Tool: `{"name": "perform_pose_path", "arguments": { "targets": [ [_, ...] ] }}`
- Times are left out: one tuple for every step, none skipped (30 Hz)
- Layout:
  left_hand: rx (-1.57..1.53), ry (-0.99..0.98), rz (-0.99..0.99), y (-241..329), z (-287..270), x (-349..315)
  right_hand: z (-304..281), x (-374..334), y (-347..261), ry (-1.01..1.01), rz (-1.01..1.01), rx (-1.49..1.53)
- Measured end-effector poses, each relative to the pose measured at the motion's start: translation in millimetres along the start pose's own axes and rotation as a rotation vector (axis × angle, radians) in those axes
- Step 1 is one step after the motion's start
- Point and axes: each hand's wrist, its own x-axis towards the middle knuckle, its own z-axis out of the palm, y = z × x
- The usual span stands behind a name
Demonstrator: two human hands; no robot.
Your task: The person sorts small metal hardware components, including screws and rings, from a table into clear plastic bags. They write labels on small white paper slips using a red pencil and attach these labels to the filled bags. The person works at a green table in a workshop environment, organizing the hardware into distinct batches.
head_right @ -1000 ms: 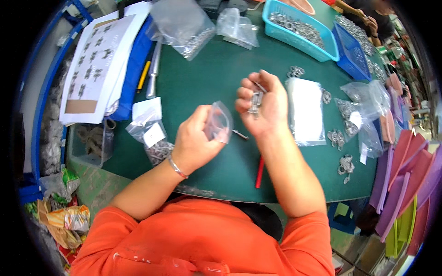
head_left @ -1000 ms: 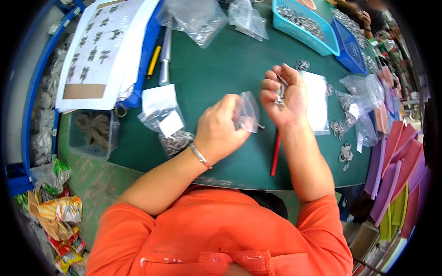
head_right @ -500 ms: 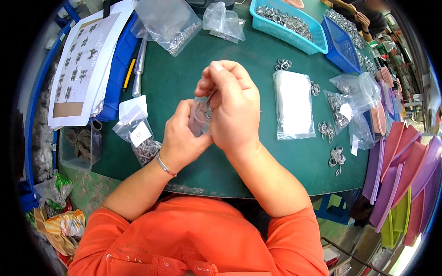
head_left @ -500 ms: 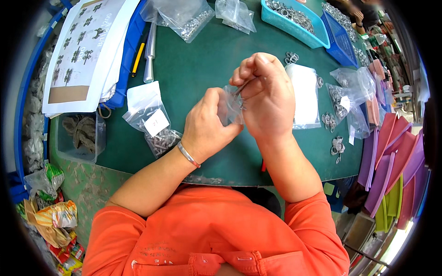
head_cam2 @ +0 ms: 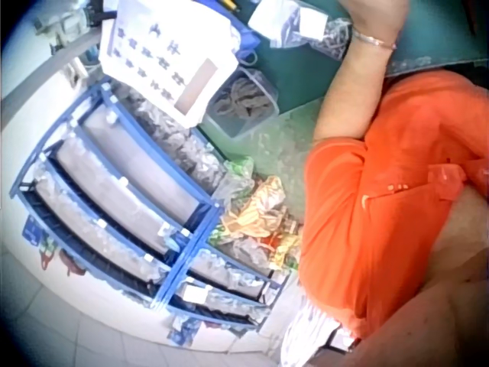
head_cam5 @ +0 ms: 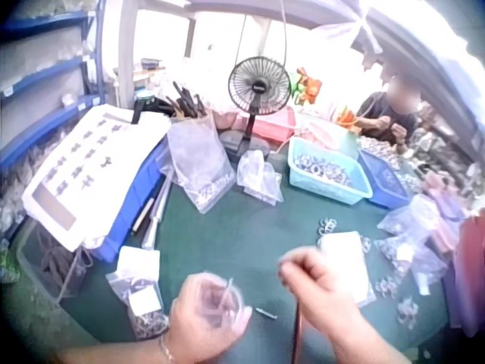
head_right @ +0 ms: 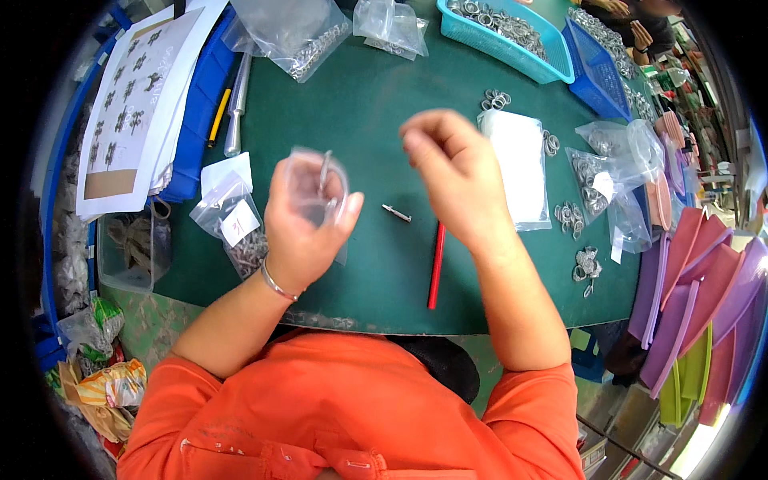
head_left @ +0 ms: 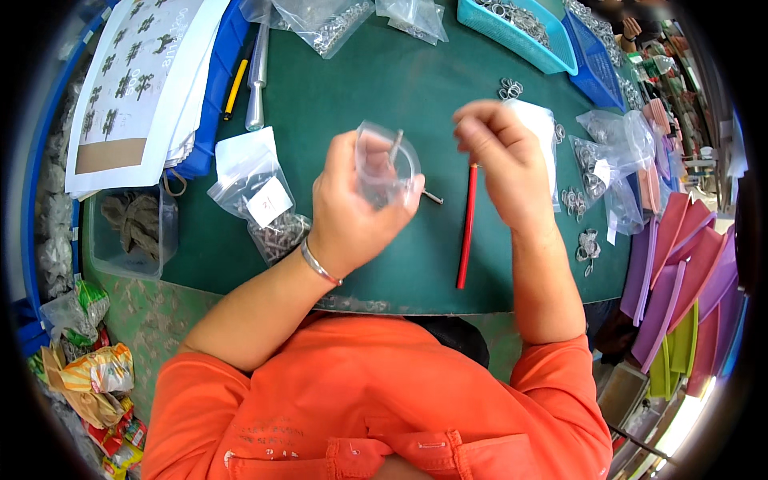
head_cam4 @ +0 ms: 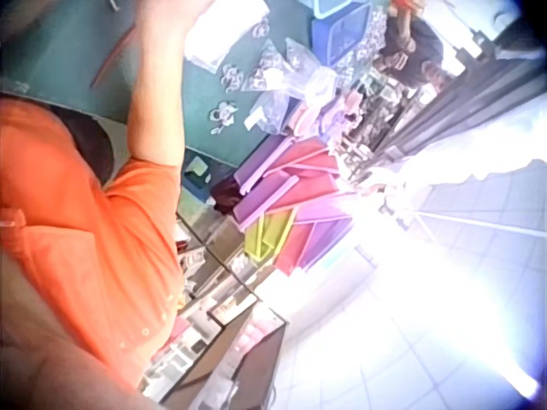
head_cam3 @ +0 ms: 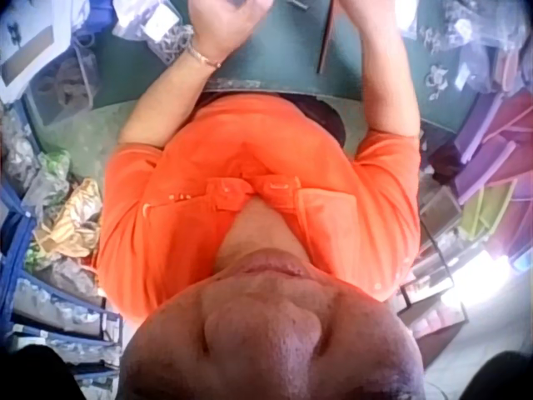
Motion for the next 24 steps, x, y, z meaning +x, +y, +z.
{"name": "perform_pose_path", "arguments": {
  "targets": [
    [-0.002,0.008,-0.053,0,1,4,-5,-4,0,-0.127,-0.006,-0.301],
    [-0.005,0.016,-0.106,-1,2,7,-6,-9,1,-0.254,-0.013,-0.603],
    [0.067,0.021,-0.068,-3,1,6,-4,-17,8,-0.304,-0.097,-0.743],
    [0.067,0.019,-0.08,-1,2,7,-1,-24,18,-0.342,-0.177,-0.882],
    [0.069,0.021,-0.093,1,3,7,4,-26,27,-0.292,-0.241,-0.893],
    [0.071,0.022,-0.106,3,3,7,4,-27,29,-0.284,-0.238,-0.898],
    [0.095,0.031,-0.058,2,2,6,4,-26,30,-0.277,-0.237,-0.905],
    [0.118,0.038,-0.01,0,2,5,4,-26,30,-0.27,-0.235,-0.911],
    [0.141,0.046,0.038,-2,2,5,2,-22,23,-0.235,-0.192,-0.754],
    [0.131,0.044,0.021,-3,2,6,1,-14,15,-0.201,-0.151,-0.595],
    [0.123,0.042,0.003,-3,2,7,1,-9,11,-0.134,-0.005,-0.395],
    [0.116,0.04,-0.015,-4,3,8,5,-4,3,-0.054,0.04,-0.174],
    [0.121,0.047,-0.021,-5,3,8,11,1,-5,-0.029,-0.041,-0.103],
    [0.125,0.052,-0.025,-7,4,8,17,5,-13,-0.001,-0.123,-0.032],
    [0.13,0.058,-0.029,-8,3,9,23,7,-20,-0.044,-0.16,-0.078],
    [0.123,0.05,-0.036,-9,3,9,25,7,-27,-0.084,-0.195,-0.128],
    [0.116,0.042,-0.043,-10,2,9,25,9,-32,-0.138,-0.316,-0.224],
    [0.11,0.035,-0.051,-10,1,8,24,10,-31,-0.141,-0.37,-0.225],
    [0.142,0.035,-0.064,-3,0,8,22,10,-28,-0.152,-0.42,-0.225],
    [0.141,0.043,-0.062,-3,1,9,20,10,-26,-0.162,-0.471,-0.225],
    [0.14,0.05,-0.059,-4,2,10,20,7,-30,-0.124,-0.394,-0.143],
    [0.139,0.056,-0.054,-5,2,11,20,6,-26,-0.066,-0.33,-0.014],
    [0.121,0.06,-0.044,-7,2,10,18,5,-27,-0.081,-0.32,-0.061],
    [0.103,0.063,-0.034,-8,3,9,14,3,-28,-0.095,-0.31,-0.108]
  ]
}}
